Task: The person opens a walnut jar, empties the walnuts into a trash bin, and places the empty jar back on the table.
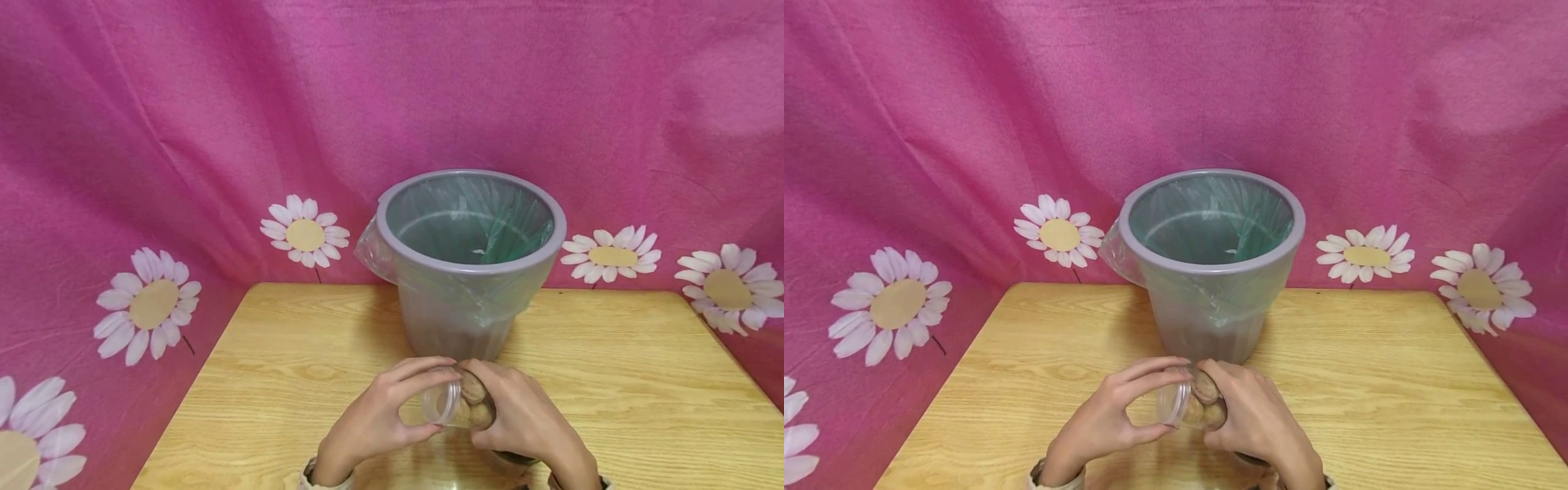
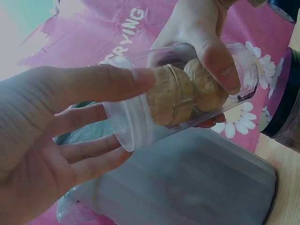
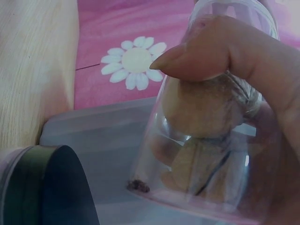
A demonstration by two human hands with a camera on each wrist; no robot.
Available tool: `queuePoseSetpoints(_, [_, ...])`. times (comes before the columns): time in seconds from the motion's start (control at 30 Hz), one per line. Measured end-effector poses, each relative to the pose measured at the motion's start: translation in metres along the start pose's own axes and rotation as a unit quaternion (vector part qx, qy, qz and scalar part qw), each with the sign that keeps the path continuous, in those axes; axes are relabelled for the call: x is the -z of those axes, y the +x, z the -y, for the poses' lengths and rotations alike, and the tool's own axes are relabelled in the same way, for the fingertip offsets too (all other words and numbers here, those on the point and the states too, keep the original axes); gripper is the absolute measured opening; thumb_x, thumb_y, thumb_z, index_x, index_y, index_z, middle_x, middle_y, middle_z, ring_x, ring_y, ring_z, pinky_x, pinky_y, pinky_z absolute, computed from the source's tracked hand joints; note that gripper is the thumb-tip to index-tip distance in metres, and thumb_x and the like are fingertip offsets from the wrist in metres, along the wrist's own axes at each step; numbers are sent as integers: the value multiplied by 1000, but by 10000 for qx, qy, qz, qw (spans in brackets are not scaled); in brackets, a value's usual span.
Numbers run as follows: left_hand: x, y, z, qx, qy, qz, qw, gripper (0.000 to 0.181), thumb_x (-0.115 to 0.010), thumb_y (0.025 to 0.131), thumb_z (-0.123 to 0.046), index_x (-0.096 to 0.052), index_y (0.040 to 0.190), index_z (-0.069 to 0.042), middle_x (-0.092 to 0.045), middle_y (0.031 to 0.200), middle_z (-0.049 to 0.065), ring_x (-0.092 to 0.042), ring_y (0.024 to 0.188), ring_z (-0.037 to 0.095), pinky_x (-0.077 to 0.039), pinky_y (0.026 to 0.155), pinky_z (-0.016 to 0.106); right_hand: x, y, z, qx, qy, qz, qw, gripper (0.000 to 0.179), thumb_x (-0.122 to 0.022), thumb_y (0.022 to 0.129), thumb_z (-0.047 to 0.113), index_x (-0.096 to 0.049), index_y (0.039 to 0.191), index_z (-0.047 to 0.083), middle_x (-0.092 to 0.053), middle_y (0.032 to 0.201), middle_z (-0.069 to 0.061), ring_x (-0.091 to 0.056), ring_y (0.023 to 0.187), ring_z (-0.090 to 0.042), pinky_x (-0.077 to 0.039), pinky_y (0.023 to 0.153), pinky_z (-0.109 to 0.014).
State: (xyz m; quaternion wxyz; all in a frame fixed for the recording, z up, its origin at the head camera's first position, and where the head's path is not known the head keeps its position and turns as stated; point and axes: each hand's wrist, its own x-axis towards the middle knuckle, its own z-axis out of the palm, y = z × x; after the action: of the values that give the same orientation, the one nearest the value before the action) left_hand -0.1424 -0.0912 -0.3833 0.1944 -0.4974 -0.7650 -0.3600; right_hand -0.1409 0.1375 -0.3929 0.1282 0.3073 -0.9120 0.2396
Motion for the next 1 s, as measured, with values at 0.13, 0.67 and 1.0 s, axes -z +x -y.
queuePoseSetpoints(0.13, [0,-1,0,104,6,-12,9999,66,-86,69,-9,-57,129,-9,-56,133,8,-53,122,17,-42,101,26,0,-1,0,-20,28,33,10000,73,-85,44,19,-59,113,24,-63,95,16,-55,76,-3,-47,61,-29])
queuePoseSetpoints(0.67, [1,-3,-1,637,188,-112,9977,72,-87,71,-26,-53,134,-11,-56,131,5,-55,119,16,-43,100,28,2,-1,-1,-52,-79,51,9999,75,-85,43,22,-60,114,22,-64,94,13,-57,77,-4,-48,62,-31])
queuePoseSetpoints(1.0, [-3,-3,-1,937,-96,-17,9956,69,-87,71,-18,-56,131,-8,-58,128,4,-55,118,15,-44,99,26,2,-1,-4,-29,-57,-4,10000,73,-83,44,21,-60,112,23,-62,91,15,-54,73,-3,-46,60,-29])
